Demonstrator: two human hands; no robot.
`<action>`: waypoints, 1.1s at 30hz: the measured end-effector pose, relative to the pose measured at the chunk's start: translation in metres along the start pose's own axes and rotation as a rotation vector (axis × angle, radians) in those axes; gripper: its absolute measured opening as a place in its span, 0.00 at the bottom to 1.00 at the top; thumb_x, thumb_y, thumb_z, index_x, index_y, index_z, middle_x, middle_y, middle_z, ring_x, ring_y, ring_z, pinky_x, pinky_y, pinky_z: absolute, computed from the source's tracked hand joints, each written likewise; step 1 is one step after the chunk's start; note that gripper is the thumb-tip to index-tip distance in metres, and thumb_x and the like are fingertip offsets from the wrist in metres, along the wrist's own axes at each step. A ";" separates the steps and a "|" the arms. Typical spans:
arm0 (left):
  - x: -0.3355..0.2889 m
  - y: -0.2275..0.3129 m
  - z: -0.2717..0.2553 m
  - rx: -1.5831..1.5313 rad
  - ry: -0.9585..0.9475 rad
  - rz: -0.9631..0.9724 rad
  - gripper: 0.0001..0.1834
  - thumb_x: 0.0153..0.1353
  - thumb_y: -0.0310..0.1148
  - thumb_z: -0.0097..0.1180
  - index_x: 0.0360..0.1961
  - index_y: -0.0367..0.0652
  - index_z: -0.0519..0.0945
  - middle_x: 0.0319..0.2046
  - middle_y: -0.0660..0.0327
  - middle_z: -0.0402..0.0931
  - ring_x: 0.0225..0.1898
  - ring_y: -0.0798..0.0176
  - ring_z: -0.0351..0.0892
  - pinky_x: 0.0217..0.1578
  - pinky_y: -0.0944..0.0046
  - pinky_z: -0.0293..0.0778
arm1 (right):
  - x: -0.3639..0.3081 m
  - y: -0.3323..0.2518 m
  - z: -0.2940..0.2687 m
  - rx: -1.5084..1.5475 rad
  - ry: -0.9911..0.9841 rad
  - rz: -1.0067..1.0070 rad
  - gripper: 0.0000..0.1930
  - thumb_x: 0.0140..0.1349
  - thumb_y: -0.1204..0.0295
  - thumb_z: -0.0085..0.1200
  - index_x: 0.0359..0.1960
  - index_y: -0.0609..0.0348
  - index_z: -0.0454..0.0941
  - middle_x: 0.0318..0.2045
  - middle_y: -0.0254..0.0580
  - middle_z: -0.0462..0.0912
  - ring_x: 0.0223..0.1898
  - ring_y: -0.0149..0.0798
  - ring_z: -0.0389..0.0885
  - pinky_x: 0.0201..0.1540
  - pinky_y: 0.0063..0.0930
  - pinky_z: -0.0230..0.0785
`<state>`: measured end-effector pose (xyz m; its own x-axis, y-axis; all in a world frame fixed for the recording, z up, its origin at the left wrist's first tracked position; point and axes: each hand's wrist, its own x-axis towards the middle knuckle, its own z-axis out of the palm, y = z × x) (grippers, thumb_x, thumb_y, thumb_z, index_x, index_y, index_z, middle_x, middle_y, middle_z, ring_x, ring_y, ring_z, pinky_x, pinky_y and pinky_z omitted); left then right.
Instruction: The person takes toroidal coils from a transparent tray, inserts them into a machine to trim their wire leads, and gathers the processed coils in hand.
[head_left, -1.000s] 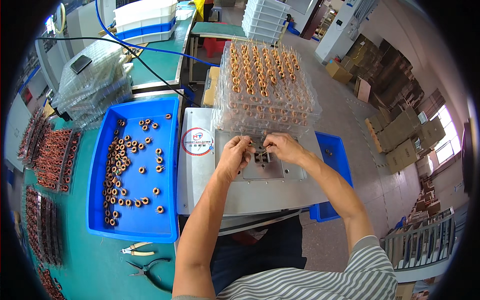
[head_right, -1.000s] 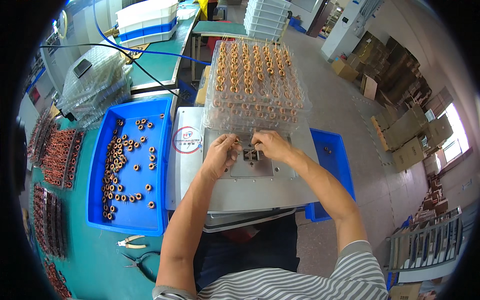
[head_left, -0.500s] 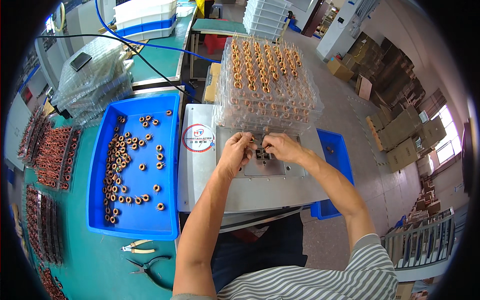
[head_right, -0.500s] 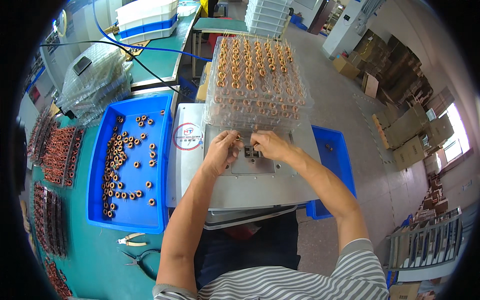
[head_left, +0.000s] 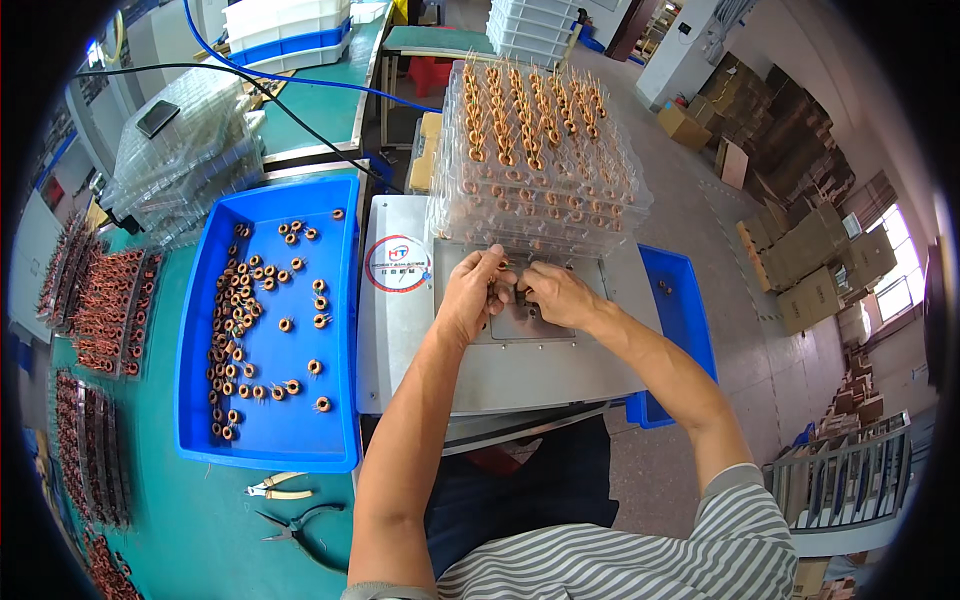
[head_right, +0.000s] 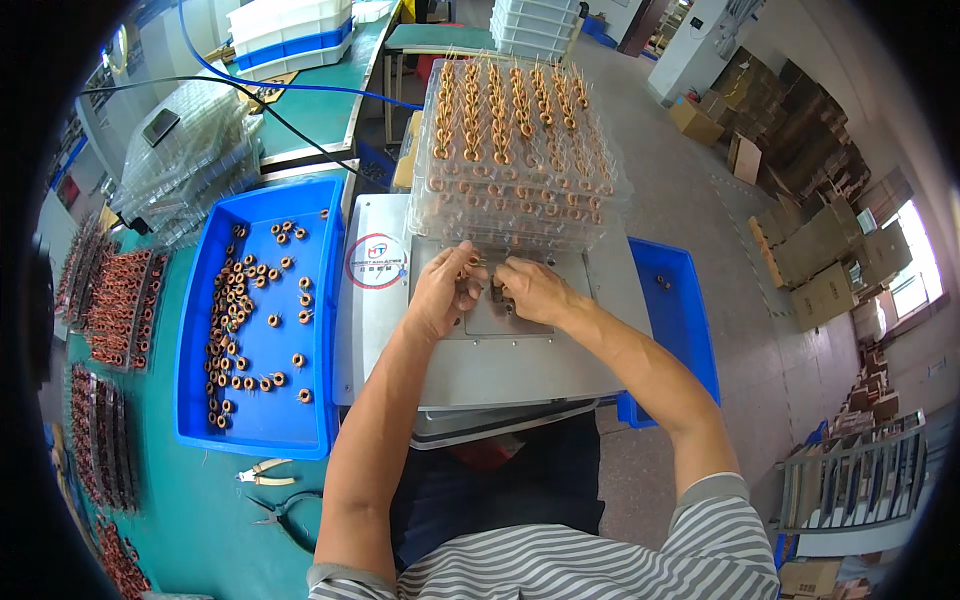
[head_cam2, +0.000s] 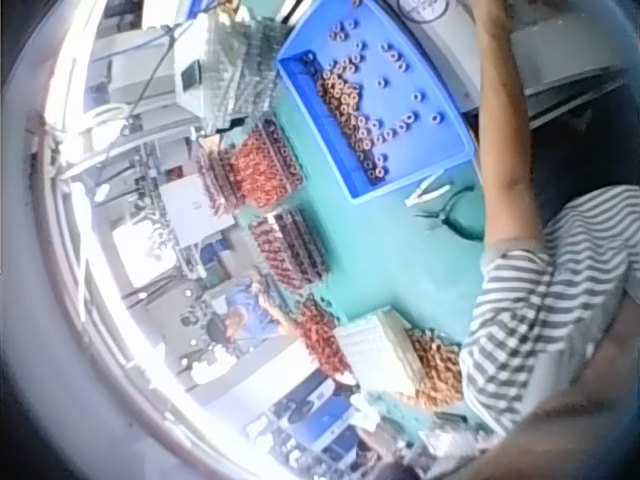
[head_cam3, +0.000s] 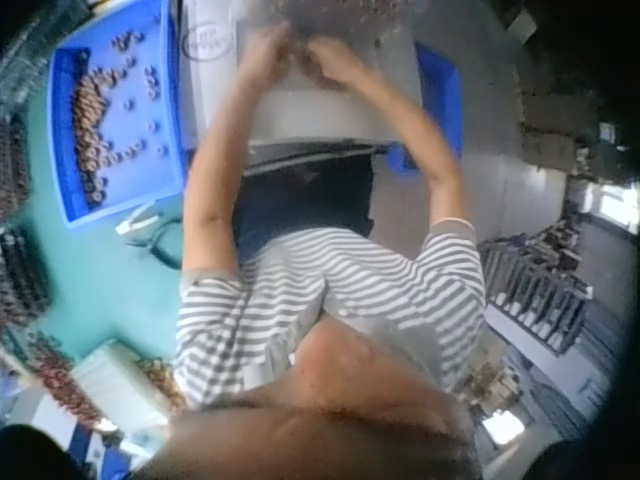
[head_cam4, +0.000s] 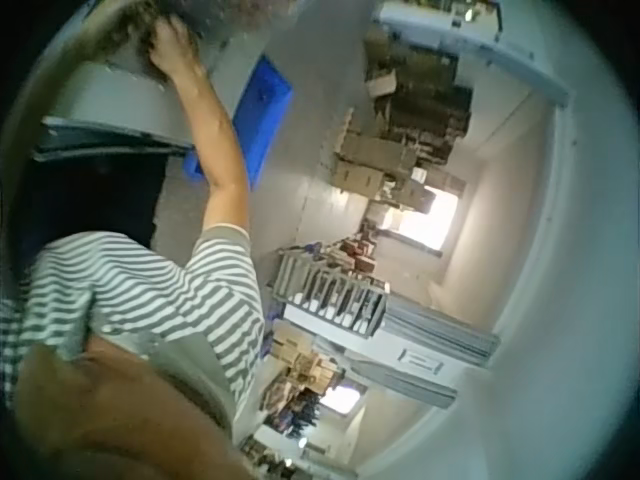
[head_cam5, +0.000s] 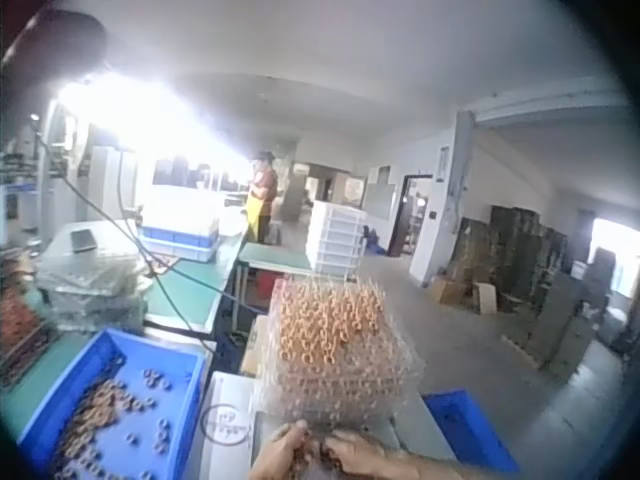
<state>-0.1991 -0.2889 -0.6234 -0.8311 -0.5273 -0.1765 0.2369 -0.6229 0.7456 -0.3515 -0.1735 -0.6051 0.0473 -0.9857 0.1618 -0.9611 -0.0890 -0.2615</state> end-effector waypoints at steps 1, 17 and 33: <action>-0.001 0.001 0.001 -0.001 -0.001 0.001 0.17 0.67 0.46 0.53 0.38 0.42 0.72 0.27 0.59 0.76 0.19 0.70 0.71 0.14 0.74 0.58 | 0.000 -0.001 -0.001 0.001 0.011 0.003 0.07 0.52 0.81 0.57 0.34 0.62 0.75 0.33 0.48 0.76 0.38 0.53 0.79 0.41 0.44 0.73; 0.012 -0.016 0.003 0.478 0.073 0.498 0.12 0.62 0.38 0.60 0.30 0.41 0.78 0.22 0.68 0.72 0.21 0.74 0.69 0.19 0.73 0.61 | -0.013 -0.019 -0.059 0.153 0.246 0.087 0.10 0.57 0.72 0.59 0.39 0.60 0.80 0.33 0.48 0.82 0.36 0.47 0.82 0.39 0.34 0.74; 0.005 -0.005 0.040 1.114 -0.066 0.676 0.08 0.58 0.31 0.61 0.36 0.40 0.81 0.30 0.57 0.79 0.25 0.58 0.77 0.26 0.61 0.72 | 0.104 0.119 -0.202 0.014 0.505 0.600 0.11 0.49 0.63 0.62 0.33 0.52 0.85 0.30 0.43 0.86 0.35 0.44 0.85 0.40 0.36 0.75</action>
<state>-0.2244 -0.2652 -0.6022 -0.7429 -0.4971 0.4482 0.0999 0.5798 0.8086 -0.5161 -0.2582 -0.4277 -0.6120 -0.6816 0.4010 -0.7794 0.4336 -0.4523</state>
